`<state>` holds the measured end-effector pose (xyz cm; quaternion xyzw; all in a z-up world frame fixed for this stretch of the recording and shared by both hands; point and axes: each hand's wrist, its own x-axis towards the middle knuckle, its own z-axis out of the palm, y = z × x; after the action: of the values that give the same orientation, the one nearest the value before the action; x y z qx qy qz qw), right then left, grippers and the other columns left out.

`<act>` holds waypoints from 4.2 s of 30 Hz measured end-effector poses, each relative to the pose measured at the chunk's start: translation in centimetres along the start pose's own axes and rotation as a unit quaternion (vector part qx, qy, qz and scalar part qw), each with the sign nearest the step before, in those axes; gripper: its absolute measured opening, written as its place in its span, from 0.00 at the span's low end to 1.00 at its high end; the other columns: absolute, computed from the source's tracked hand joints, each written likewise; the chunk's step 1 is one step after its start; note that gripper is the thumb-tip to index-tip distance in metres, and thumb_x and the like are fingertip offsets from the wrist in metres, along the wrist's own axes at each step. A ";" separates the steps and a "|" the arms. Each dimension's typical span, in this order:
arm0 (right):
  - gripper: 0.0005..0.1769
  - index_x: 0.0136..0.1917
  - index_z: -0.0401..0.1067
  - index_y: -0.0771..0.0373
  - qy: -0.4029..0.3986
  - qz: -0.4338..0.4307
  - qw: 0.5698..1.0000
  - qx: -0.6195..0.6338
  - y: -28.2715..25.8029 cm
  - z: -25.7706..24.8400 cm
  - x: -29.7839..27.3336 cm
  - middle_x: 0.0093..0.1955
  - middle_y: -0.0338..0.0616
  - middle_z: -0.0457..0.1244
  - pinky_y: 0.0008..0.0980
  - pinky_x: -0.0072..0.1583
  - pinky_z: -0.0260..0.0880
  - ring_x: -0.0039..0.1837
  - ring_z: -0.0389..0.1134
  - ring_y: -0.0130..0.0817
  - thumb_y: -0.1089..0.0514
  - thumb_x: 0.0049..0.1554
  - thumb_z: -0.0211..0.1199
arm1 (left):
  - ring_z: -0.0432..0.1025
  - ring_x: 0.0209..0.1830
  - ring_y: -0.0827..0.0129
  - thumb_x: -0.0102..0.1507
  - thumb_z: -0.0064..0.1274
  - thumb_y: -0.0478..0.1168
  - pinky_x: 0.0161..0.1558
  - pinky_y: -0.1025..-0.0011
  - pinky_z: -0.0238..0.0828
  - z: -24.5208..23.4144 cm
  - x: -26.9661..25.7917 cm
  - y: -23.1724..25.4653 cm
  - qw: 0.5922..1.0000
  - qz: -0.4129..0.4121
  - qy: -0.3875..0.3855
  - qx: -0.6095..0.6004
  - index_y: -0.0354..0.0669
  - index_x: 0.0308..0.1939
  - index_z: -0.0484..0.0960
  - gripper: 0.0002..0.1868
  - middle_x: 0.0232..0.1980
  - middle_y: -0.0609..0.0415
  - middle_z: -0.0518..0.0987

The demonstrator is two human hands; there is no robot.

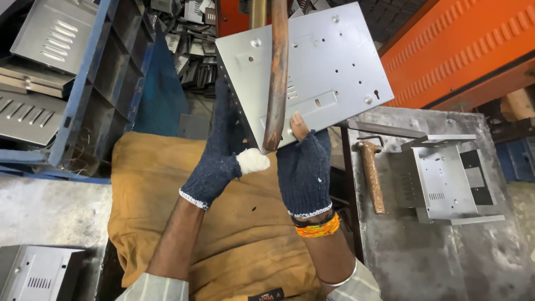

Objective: Spot welding sheet metal parts together to assemble an enclosure.

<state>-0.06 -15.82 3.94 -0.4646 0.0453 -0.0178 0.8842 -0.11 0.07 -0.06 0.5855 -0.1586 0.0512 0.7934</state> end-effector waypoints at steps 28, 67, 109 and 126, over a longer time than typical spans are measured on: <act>0.11 0.63 0.71 0.69 -0.055 -0.064 0.994 -0.065 0.5 -1.5 -0.2 0.55 0.43 0.61 0.28 0.52 0.60 0.53 0.59 0.29 0.67 0.68 0.55 | 0.55 0.83 0.61 0.69 0.55 0.51 0.77 0.61 0.58 2.0 -0.4 -0.4 0.993 0.024 0.114 -0.021 0.50 0.85 0.43 0.48 0.85 0.50 0.54; 0.14 0.52 0.76 0.68 -0.007 0.040 0.998 -0.050 -4.1 -8.3 5.6 0.48 0.47 0.70 0.35 0.54 0.73 0.49 0.72 0.37 0.57 0.57 0.61 | 0.52 0.87 0.59 0.74 0.47 0.48 0.84 0.60 0.48 1.3 -1.5 2.3 0.988 0.097 0.044 0.116 0.38 0.76 0.68 0.29 0.86 0.46 0.57; 0.29 0.69 0.66 0.69 -0.070 -0.003 0.988 -0.139 -6.7 -2.5 3.3 0.59 0.47 0.67 0.34 0.56 0.73 0.56 0.70 0.34 0.55 0.56 0.59 | 0.55 0.85 0.54 0.71 0.51 0.60 0.84 0.55 0.49 1.5 -1.4 -2.0 0.986 0.136 0.098 0.013 0.37 0.68 0.76 0.33 0.80 0.39 0.65; 0.33 0.72 0.64 0.68 -0.054 -0.016 0.982 -0.181 -7.0 -2.4 3.7 0.58 0.46 0.67 0.32 0.53 0.75 0.54 0.71 0.31 0.57 0.55 0.61 | 0.55 0.86 0.53 0.73 0.54 0.56 0.87 0.53 0.48 2.4 -1.0 -2.1 0.978 0.167 0.119 -0.036 0.37 0.63 0.78 0.27 0.81 0.37 0.64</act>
<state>3.45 -22.02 8.14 -0.6177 -0.0079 0.0016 0.7864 -0.96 -2.71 -1.65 0.5118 -0.1601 0.2469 0.8071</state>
